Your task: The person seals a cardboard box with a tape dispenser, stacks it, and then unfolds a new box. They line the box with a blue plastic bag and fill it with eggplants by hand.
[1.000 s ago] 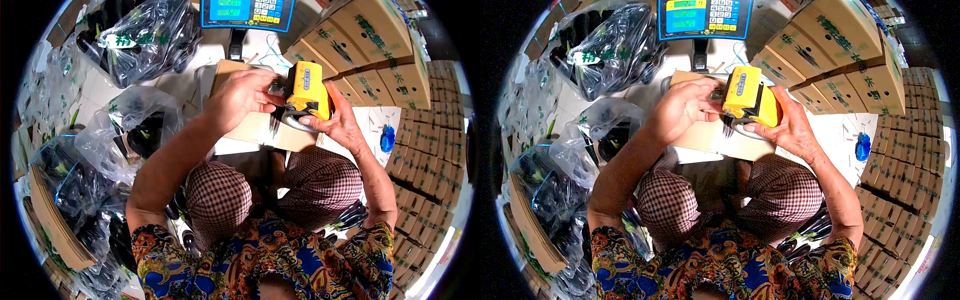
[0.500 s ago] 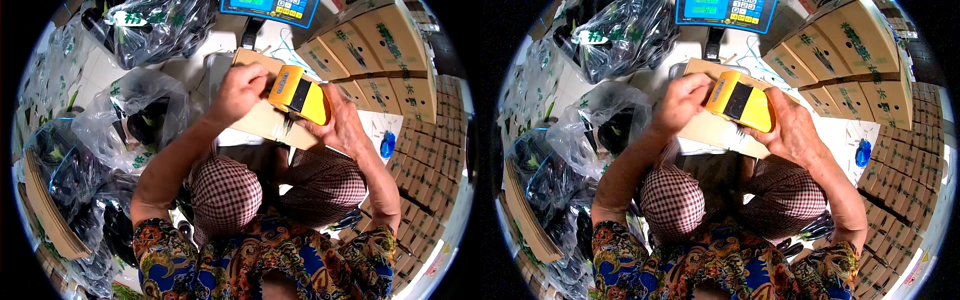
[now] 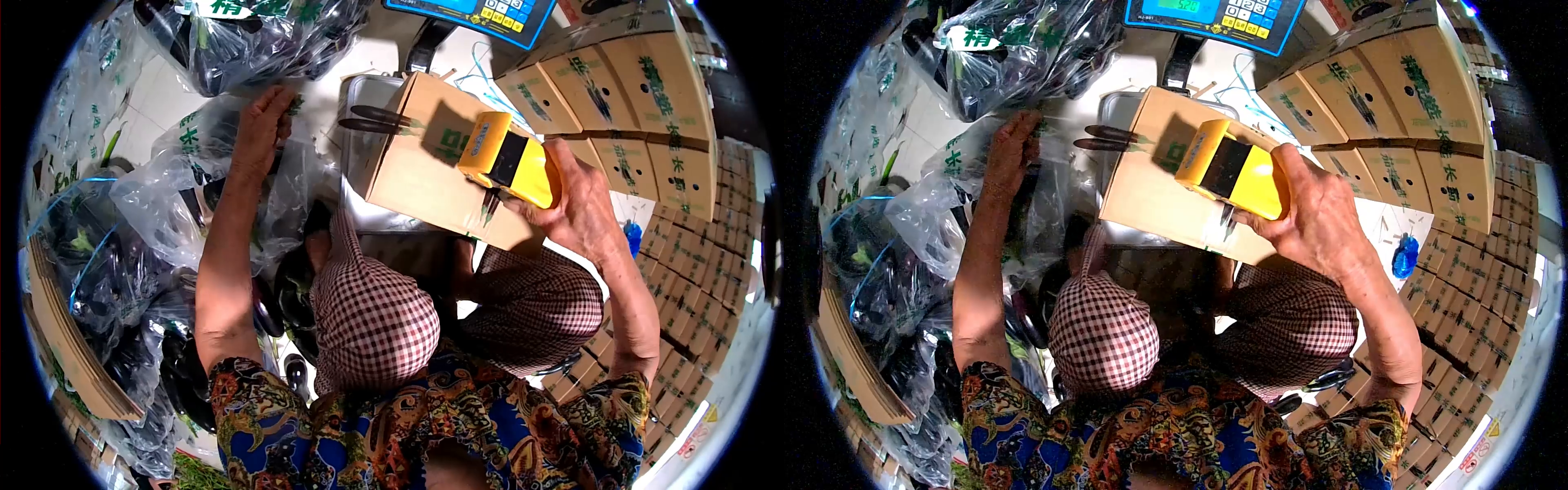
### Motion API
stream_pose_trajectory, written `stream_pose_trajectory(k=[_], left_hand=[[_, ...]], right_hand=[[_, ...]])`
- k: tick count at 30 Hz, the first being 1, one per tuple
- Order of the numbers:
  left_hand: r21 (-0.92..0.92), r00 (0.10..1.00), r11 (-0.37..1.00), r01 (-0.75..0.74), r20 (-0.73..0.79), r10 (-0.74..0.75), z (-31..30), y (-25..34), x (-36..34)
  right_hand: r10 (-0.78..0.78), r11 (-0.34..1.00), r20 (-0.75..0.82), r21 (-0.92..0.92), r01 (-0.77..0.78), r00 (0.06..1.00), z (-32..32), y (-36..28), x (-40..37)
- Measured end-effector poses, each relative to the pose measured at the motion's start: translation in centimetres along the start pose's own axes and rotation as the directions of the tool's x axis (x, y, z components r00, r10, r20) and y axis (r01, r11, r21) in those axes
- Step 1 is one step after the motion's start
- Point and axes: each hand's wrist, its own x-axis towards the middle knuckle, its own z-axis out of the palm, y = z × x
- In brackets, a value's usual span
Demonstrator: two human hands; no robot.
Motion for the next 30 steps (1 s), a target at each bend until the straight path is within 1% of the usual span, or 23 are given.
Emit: stream_pose_trajectory(k=[2, 4, 7, 10, 11, 12, 13, 14, 15, 16, 17, 18, 19, 20, 22, 23, 24, 25, 26, 27, 28, 29, 30], left_hand=[[-0.01, 1.0, 1.0, -0.013, -0.026, 0.013, 0.1, -0.5, 0.3], [-0.035, 0.998, 0.999, -0.022, -0.059, 0.02, -0.1, -1.2, 0.4], [0.054, 0.998, 0.998, -0.038, -0.048, 0.041, -0.2, -3.3, 1.0], [0.276, 1.0, 0.961, 0.008, -0.019, -0.003, 0.3, -4.9, 0.6], [0.374, 0.972, 0.899, -0.228, 0.036, 0.232, 0.3, -7.2, 1.4], [0.455, 0.888, 0.772, -0.443, 0.108, 0.446, 0.2, -10.6, 2.7], [0.543, 0.888, 0.719, -0.434, 0.123, 0.443, 0.8, -11.4, 2.5], [0.624, 0.888, 0.658, -0.422, 0.138, 0.439, 1.4, -12.1, 2.3], [0.476, 0.948, 0.823, -0.31, 0.095, 0.303, 2.4, -11.9, 1.4], [0.305, 0.985, 0.937, -0.171, 0.078, 0.155, 3.2, -11.9, 0.8], [0.276, 0.956, 0.915, -0.295, 0.084, 0.282, 3.9, -13.5, 1.3], [0.248, 0.91, 0.876, -0.414, 0.087, 0.406, 4.4, -15.5, 2.0], [0.234, 0.896, 0.866, -0.442, 0.075, 0.437, 5.1, -15.3, 1.9], [0.302, 0.931, 0.883, -0.36, 0.046, 0.363, 5.4, -15.2, 1.6], [0.202, 0.936, 0.914, -0.351, 0.115, 0.334, 5.7, -15.9, 2.5], [-0.144, 0.985, 0.99, -0.007, 0.167, 0.031, 5.9, -16.4, 2.2], [-0.454, 0.94, 0.824, 0.34, 0.204, -0.275, 6.6, -14.3, 1.2], [-0.419, 0.973, 0.882, 0.214, 0.169, -0.156, 7.1, -13.9, 0.0], [-0.287, 0.99, 0.957, 0.045, 0.138, -0.006, 7.0, -14.4, 0.0], [-0.144, 0.984, 0.981, -0.13, 0.103, 0.145, 6.9, -14.8, 0.0], [0.101, 0.943, 0.94, -0.326, 0.107, 0.315, 6.8, -16.2, 0.8], [0.333, 0.871, 0.806, -0.49, 0.154, 0.466, 6.5, -17.7, 1.4], [0.402, 0.875, 0.777, -0.484, 0.199, 0.442, 6.2, -16.9, 1.1]], right_hand=[[0.017, 1.0, 0.019, -0.024, -0.016, 1.0, 0.0, -0.7, 0.3], [-0.009, 0.999, 0.018, -0.04, 0.01, 1.0, 0.3, -0.7, 0.8], [-0.05, 0.997, 0.016, -0.051, 0.051, 0.999, 0.7, -0.9, 1.5], [-0.056, 0.992, 0.026, -0.108, 0.059, 0.998, 0.7, -1.2, 1.6], [-0.046, 0.991, 0.038, -0.127, 0.051, 0.998, 0.9, -1.4, 1.7], [-0.042, 0.988, 0.051, -0.144, 0.049, 0.998, 1.1, -1.5, 1.9], [-0.072, 0.989, 0.017, -0.128, 0.074, 0.997, 1.3, -1.6, 2.0], [-0.066, 0.992, 0.013, -0.104, 0.067, 0.998, 1.5, -1.6, 2.1], [-0.061, 0.995, 0.008, -0.081, 0.062, 0.998, 1.6, -1.5, 2.1], [-0.057, 0.997, 0.005, -0.057, 0.058, 0.998, 1.7, -1.4, 2.1], [-0.063, 0.995, 0.015, -0.078, 0.064, 0.998, 1.7, -1.6, 2.1], [-0.044, 0.998, 0.009, -0.04, 0.044, 0.999, 1.7, -1.6, 2.2], [-0.036, 0.999, 0.01, -0.036, 0.036, 0.999, 1.7, -1.7, 2.3], [-0.029, 0.999, 0.011, -0.031, 0.029, 1.0, 1.7, -1.8, 2.4], [-0.037, 0.998, -0.014, -0.052, 0.036, 0.999, 2.1, -1.7, 2.4], [-0.03, 0.998, -0.01, -0.064, 0.03, 0.999, 2.1, -1.7, 2.5], [-0.023, 0.997, -0.005, -0.076, 0.023, 1.0, 2.1, -1.8, 2.5], [-0.027, 0.996, -0.012, -0.088, 0.025, 1.0, 2.2, -1.6, 2.4], [-0.013, 0.996, -0.008, -0.087, 0.012, 1.0, 2.2, -1.6, 2.4], [0.0, 0.996, -0.004, -0.086, 0.0, 1.0, 2.1, -1.8, 2.5], [0.011, 0.996, 0.003, -0.087, -0.011, 1.0, 2.1, -1.9, 2.5], [0.004, 0.997, 0.001, -0.082, -0.004, 1.0, 2.1, -2.0, 2.6], [0.008, 0.998, -0.003, -0.066, -0.008, 1.0, 2.1, -2.1, 2.7]])
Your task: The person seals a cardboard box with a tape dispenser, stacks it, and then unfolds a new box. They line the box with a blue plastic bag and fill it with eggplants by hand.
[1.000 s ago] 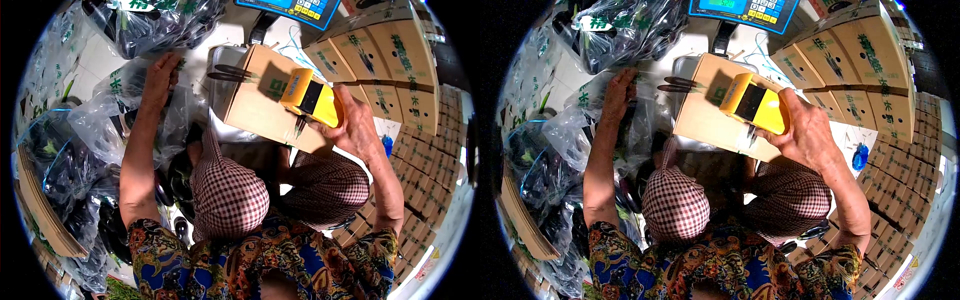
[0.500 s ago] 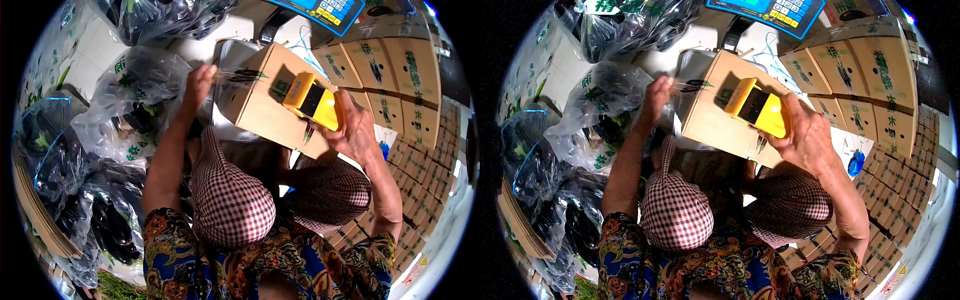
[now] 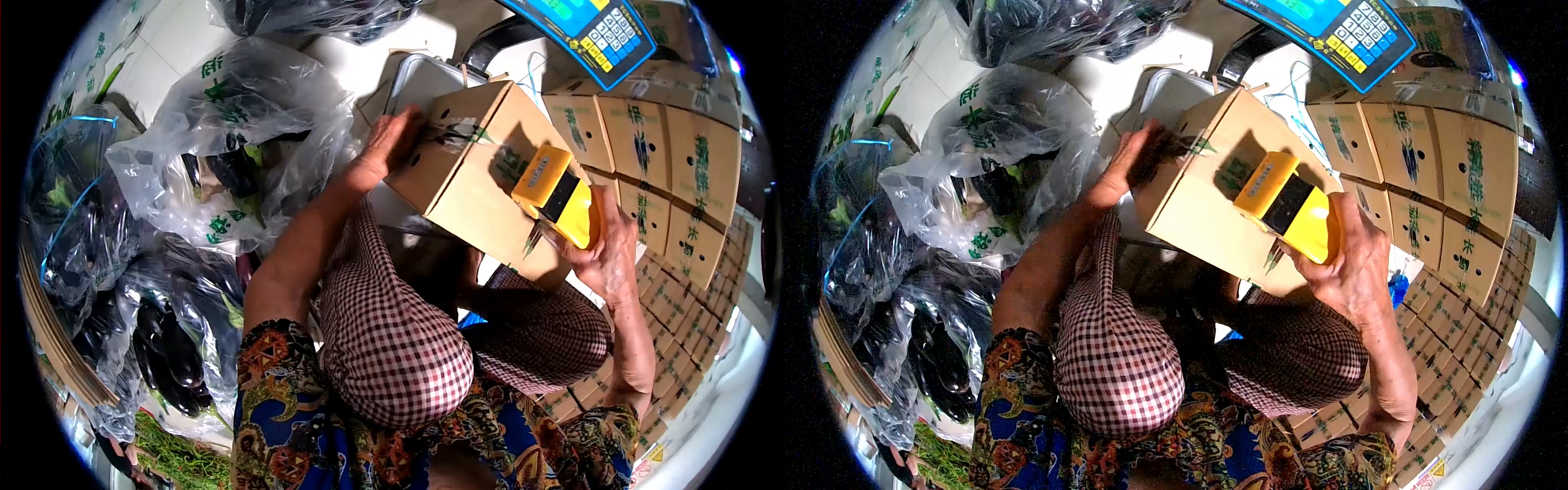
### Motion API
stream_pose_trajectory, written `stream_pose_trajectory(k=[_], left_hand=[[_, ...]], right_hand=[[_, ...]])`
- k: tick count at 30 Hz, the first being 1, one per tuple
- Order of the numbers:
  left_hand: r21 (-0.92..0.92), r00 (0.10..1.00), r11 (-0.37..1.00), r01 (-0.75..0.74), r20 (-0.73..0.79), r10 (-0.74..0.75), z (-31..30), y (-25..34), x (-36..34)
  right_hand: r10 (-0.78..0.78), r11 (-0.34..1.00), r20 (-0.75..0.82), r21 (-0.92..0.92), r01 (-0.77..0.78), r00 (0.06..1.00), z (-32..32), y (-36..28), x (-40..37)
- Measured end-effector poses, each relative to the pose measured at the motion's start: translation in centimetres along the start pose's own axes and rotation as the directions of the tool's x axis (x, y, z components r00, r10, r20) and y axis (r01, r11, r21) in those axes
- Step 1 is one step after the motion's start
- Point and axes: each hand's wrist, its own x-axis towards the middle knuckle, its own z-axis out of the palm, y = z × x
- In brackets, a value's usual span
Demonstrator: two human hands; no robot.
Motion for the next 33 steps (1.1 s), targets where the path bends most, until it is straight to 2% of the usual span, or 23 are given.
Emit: stream_pose_trajectory(k=[1, 2, 3, 5, 7, 8, 9, 11, 12, 14, 16, 17, 18, 19, 20, 21, 23, 25, 26, 29, 30, 32, 33], left_hand=[[0.076, 0.999, 0.997, 0.003, 0.052, -0.007, -1.3, 1.7, 0.1], [-0.046, 0.934, 0.957, 0.287, 0.235, -0.268, -1.0, 0.0, 0.6], [-0.062, 0.77, 0.821, 0.567, 0.394, -0.502, -0.8, -1.6, 1.2], [-0.025, 0.9, 0.929, 0.37, 0.259, -0.352, 1.8, -8.2, 0.7], [0.159, 0.955, 0.962, 0.22, 0.168, -0.246, 1.1, -7.1, 1.3], [0.307, 0.962, 0.937, 0.169, 0.155, -0.224, -1.0, -2.5, 3.0], [0.154, 0.995, 0.987, 0.045, -0.094, -0.031, -2.5, 2.4, 4.0], [-0.262, 0.975, 0.939, 0.222, 0.049, -0.216, -2.9, 7.7, 6.5], [-0.433, 0.975, 0.874, 0.222, 0.103, -0.197, -1.3, 9.2, 6.8], [-0.472, 0.983, 0.878, 0.08, 0.183, 0.01, 2.6, 9.1, 7.7], [-0.515, 0.999, 0.856, 0.029, 0.032, -0.015, 3.6, 7.8, 7.6], [-0.468, 0.989, 0.879, 0.087, 0.144, -0.022, 2.9, 7.0, 7.4], [-0.143, 0.91, 0.9, -0.411, -0.001, 0.415, 3.8, 2.9, 6.5], [-0.144, 0.976, 0.973, -0.181, 0.096, 0.196, 3.6, 1.0, 5.6], [-0.133, 0.982, 0.989, 0.057, 0.187, -0.032, 3.9, -0.9, 5.2], [-0.108, 0.988, 0.993, -0.044, 0.141, 0.059, 4.5, -2.2, 5.6], [-0.042, 0.974, 0.976, -0.213, 0.074, 0.215, 5.1, -4.2, 4.8], [-0.445, 0.988, 0.882, 0.155, 0.087, -0.129, 4.8, -1.9, 4.6], [-0.501, 0.967, 0.827, 0.256, 0.122, -0.225, 4.7, -0.9, 4.6], [-0.481, 0.893, 0.752, 0.45, 0.263, -0.366, 4.2, 3.0, 5.7], [-0.432, 0.86, 0.745, 0.509, 0.299, -0.414, 1.7, 10.1, 5.9], [-0.528, 0.936, 0.775, 0.347, 0.246, -0.252, 1.4, 15.0, 6.3], [-0.375, 0.971, 0.904, 0.205, 0.193, -0.14, 1.7, 16.2, 6.6]], right_hand=[[0.005, 1.0, -0.004, 0.018, -0.005, 1.0, 0.0, -0.1, 0.0], [0.009, 0.999, -0.004, 0.036, -0.009, 1.0, 0.1, -0.3, 0.0], [0.024, 0.999, 0.027, 0.027, -0.024, 0.999, -0.1, -0.3, 0.0], [0.031, 0.999, 0.019, 0.017, -0.031, 0.999, -0.1, -0.3, 0.0], [0.022, 1.0, 0.008, 0.004, -0.022, 1.0, 0.0, -0.1, -0.2], [0.037, 0.999, 0.01, -0.002, -0.037, 0.999, 0.0, 0.0, -0.2], [0.055, 0.998, 0.014, -0.004, -0.055, 0.998, 0.0, 0.0, -0.3], [0.033, 0.998, 0.003, -0.044, -0.032, 0.999, 0.3, 0.1, -0.3], [0.037, 0.998, 0.003, -0.044, -0.037, 0.999, 0.4, 0.2, -0.2], [0.059, 0.997, 0.003, -0.05, -0.059, 0.998, 0.4, 0.4, -0.4], [0.063, 0.998, 0.012, -0.016, -0.063, 0.998, 0.3, 0.9, -0.4], [0.046, 0.999, 0.009, -0.011, -0.046, 0.999, 0.3, 0.8, -0.3], [0.03, 1.0, -0.005, -0.006, -0.03, 1.0, 0.4, 0.6, -0.1], [0.03, 1.0, 0.016, 0.001, -0.03, 0.999, 0.3, 0.6, -0.1], [0.033, 0.999, 0.038, 0.0, -0.033, 0.999, -0.2, 0.8, -0.2], [0.097, 0.995, 0.033, 0.012, -0.098, 0.995, 0.2, 0.8, -0.6], [0.083, 0.996, 0.006, 0.034, -0.083, 0.997, 0.5, 0.9, -0.7], [0.097, 0.994, -0.01, 0.047, -0.097, 0.995, 0.4, 0.7, -0.7], [0.124, 0.988, -0.025, 0.092, -0.121, 0.992, 0.6, 1.1, -0.9], [0.079, 0.993, -0.051, 0.097, -0.074, 0.996, 0.6, 1.7, -1.2], [0.073, 0.988, -0.059, 0.139, -0.064, 0.996, 0.7, 1.9, -1.2], [0.056, 0.983, -0.042, 0.177, -0.047, 0.998, 0.8, 2.6, -1.3], [-0.01, 0.986, -0.072, 0.164, 0.021, 0.997, 0.6, 2.5, -1.2]])
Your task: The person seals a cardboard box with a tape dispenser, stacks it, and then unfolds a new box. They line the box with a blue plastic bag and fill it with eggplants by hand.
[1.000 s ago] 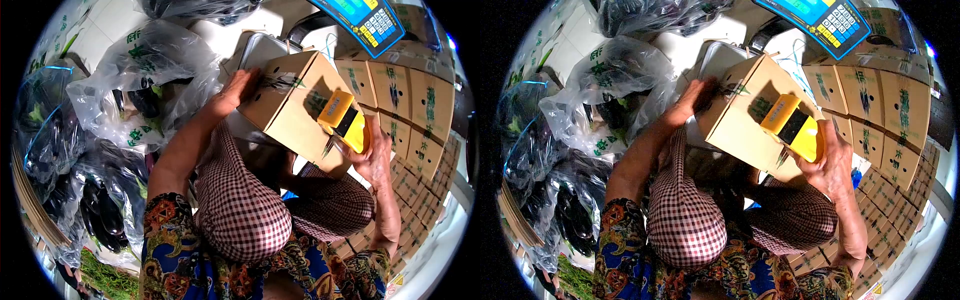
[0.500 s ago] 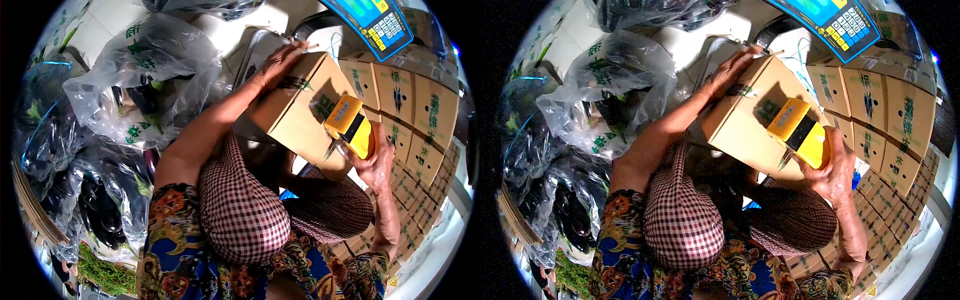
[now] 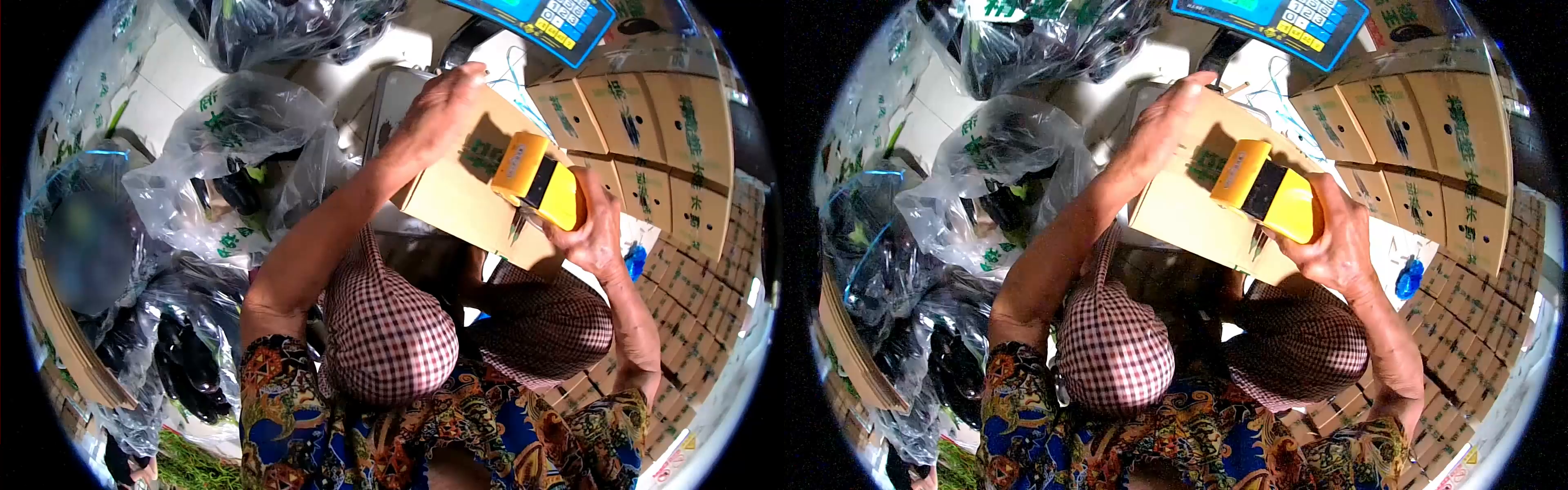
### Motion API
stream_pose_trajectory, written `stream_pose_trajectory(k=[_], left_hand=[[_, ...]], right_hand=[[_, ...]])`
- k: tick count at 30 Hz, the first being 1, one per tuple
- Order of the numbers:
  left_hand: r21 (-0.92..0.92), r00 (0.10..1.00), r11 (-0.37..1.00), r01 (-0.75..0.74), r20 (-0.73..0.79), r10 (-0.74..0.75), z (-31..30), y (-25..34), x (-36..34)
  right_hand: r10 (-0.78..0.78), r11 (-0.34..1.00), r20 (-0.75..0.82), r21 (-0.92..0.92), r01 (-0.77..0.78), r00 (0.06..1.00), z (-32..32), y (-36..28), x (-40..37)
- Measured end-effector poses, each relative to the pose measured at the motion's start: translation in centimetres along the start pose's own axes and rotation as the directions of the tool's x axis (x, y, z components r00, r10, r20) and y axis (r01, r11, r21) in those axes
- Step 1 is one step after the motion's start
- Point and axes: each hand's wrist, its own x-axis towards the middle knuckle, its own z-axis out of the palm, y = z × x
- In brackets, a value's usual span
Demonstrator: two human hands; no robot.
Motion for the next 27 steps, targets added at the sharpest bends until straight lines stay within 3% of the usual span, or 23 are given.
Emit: stream_pose_trajectory(k=[1, 2, 5, 7, 9, 11, 13, 14, 16, 17, 18, 21, 22, 27], left_hand=[[0.206, 0.992, 0.97, -0.127, 0.018, 0.126, 0.4, 1.1, 0.0], [0.586, 0.978, 0.783, -0.209, 0.127, 0.165, 0.6, 2.2, -0.7], [0.749, 0.955, 0.61, -0.258, 0.102, 0.279, 1.7, 1.4, -0.8], [0.806, 0.921, 0.489, -0.332, 0.167, 0.351, 1.7, 1.3, -0.7], [0.79, 0.902, 0.478, -0.384, 0.211, 0.376, 1.1, 1.5, -0.9], [0.744, 0.874, 0.508, -0.434, 0.211, 0.438, 1.1, 0.8, -0.2], [0.716, 0.845, 0.493, -0.494, 0.263, 0.465, 0.8, 1.0, 0.0], [0.746, 0.869, 0.49, -0.451, 0.242, 0.431, 0.8, 1.0, 0.0], [0.843, 0.861, 0.336, -0.421, 0.255, 0.441, 0.3, -0.7, 0.5], [0.867, 0.85, 0.275, -0.416, 0.263, 0.457, -0.2, -1.5, 0.7], [0.826, 0.911, 0.432, -0.362, 0.216, 0.351, -0.1, -0.5, 0.4], [0.92, 0.992, 0.376, -0.111, 0.08, 0.098, 0.1, 0.2, 0.3], [0.897, 0.973, 0.391, -0.206, 0.145, 0.182, -0.6, -0.3, 0.5], [0.896, 0.992, 0.426, -0.123, 0.1, 0.078, -0.3, 0.7, 0.5]], right_hand=[[0.015, 0.999, -0.007, 0.035, -0.014, 1.0, 0.0, 0.0, 0.0], [-0.012, 1.0, -0.02, 0.028, 0.013, 1.0, 0.1, 0.1, 0.0], [-0.06, 0.996, -0.056, 0.055, 0.063, 0.997, 0.2, 0.9, -0.2], [-0.019, 0.999, -0.028, 0.041, 0.02, 0.999, 0.3, 0.9, -0.2], [-0.006, 1.0, 0.005, -0.021, 0.006, 1.0, 0.1, 0.6, 0.1], [-0.051, 0.998, 0.012, -0.03, 0.051, 0.999, 0.1, 0.8, 0.1], [-0.191, 0.981, -0.009, 0.013, 0.191, 0.981, -0.5, 1.3, -0.1], [-0.195, 0.981, 0.025, 0.009, 0.194, 0.981, -1.0, 1.7, -0.3], [-0.167, 0.983, 0.078, -0.058, 0.171, 0.983, -1.7, 2.2, -1.2], [-0.203, 0.974, 0.028, -0.094, 0.205, 0.979, -1.7, 3.1, -1.9], [-0.164, 0.983, 0.028, -0.075, 0.165, 0.986, -1.7, 4.3, -2.8], [-0.153, 0.988, -0.04, -0.016, 0.153, 0.987, -2.2, 8.7, -5.8], [-0.129, 0.991, -0.027, -0.025, 0.129, 0.991, -2.2, 9.8, -6.7], [-0.014, 0.997, -0.047, -0.081, 0.01, 0.999, -2.5, 15.1, -11.6]])
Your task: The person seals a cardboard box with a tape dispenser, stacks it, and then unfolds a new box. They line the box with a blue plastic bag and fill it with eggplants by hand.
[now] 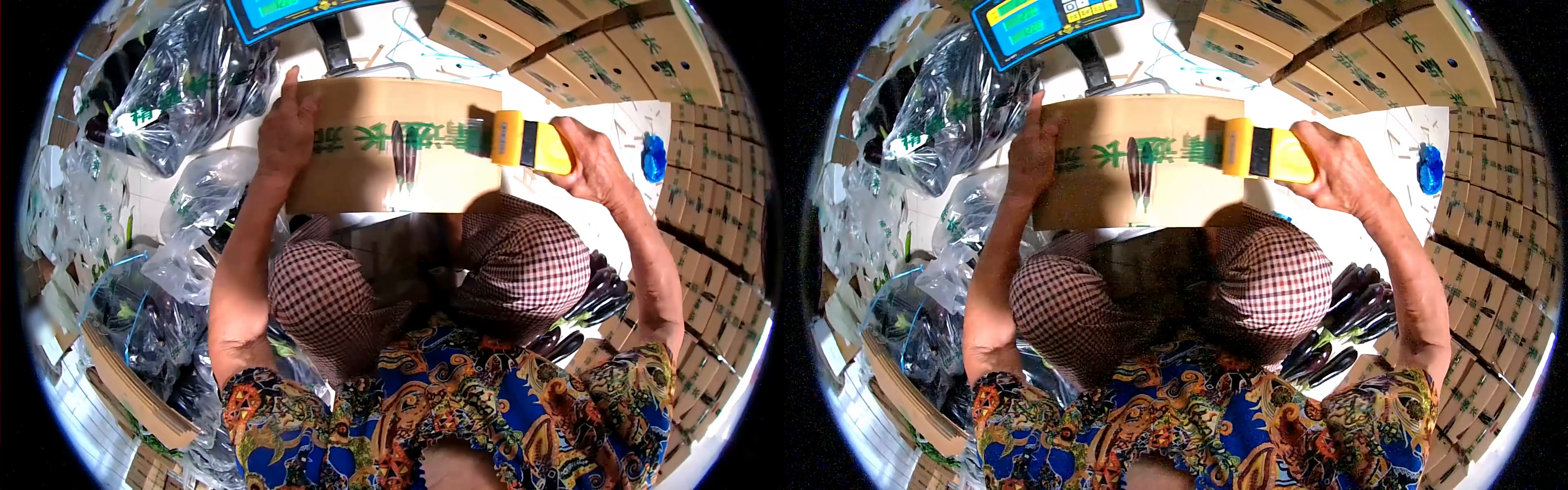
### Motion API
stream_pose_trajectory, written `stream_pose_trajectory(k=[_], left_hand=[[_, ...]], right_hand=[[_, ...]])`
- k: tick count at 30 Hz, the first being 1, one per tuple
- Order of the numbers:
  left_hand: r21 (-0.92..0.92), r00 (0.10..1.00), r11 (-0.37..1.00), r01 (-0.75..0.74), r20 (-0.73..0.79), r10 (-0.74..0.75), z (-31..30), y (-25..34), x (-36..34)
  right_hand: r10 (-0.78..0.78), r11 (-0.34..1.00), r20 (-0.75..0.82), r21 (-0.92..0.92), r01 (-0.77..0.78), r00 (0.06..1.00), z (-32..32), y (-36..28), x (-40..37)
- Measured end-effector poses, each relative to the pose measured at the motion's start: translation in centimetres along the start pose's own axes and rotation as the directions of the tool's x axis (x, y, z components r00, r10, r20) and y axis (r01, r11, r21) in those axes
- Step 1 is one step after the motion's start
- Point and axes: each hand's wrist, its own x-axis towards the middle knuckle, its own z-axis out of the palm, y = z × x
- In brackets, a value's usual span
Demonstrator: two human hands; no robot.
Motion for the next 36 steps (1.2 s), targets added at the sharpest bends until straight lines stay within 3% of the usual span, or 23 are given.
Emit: stream_pose_trajectory(k=[2, 5, 8, 13, 22, 28, 30, 31, 36], left_hand=[[-0.021, 0.997, 0.999, 0.048, 0.062, -0.046, -0.4, 0.2, -0.1], [0.007, 0.999, 1.0, -0.014, 0.029, 0.014, -0.2, -0.1, -0.1], [0.021, 0.999, 0.999, -0.034, 0.006, 0.034, -0.5, 0.4, -0.4], [0.013, 0.998, 0.998, -0.055, -0.007, 0.055, -0.6, 0.2, -0.3], [-0.016, 0.999, 1.0, 0.015, 0.036, -0.014, -0.9, 0.5, -0.3], [-0.015, 0.999, 1.0, 0.027, 0.034, -0.026, -1.4, 1.5, -0.5], [0.013, 0.997, 0.999, 0.042, 0.057, -0.042, -1.6, 1.3, -0.5], [0.011, 0.999, 1.0, 0.021, 0.036, -0.022, -1.5, 1.2, -0.5], [0.051, 0.995, 0.995, -0.086, -0.055, 0.089, -1.6, -1.0, 0.0]], right_hand=[[0.015, 0.998, -0.011, 0.055, -0.015, 1.0, 0.8, 0.8, -1.5], [0.086, 0.984, 0.031, 0.155, -0.09, 0.996, 1.7, 1.4, -1.9], [0.059, 0.988, 0.001, 0.145, -0.058, 0.998, 3.2, 2.9, -2.8], [0.163, 0.966, 0.03, 0.2, -0.166, 0.986, 4.9, 3.2, -2.9], [0.076, 0.98, -0.035, 0.187, -0.069, 0.996, 3.9, 3.3, -3.2], [0.077, 0.97, -0.027, 0.231, -0.068, 0.997, 5.7, 4.1, -3.0], [0.141, 0.947, 0.041, 0.285, -0.147, 0.989, 6.8, 4.2, -2.5], [0.172, 0.933, 0.077, 0.307, -0.187, 0.982, 7.4, 4.3, -2.4], [0.147, 0.902, -0.028, 0.414, -0.122, 0.989, 11.6, 3.3, -2.6]])
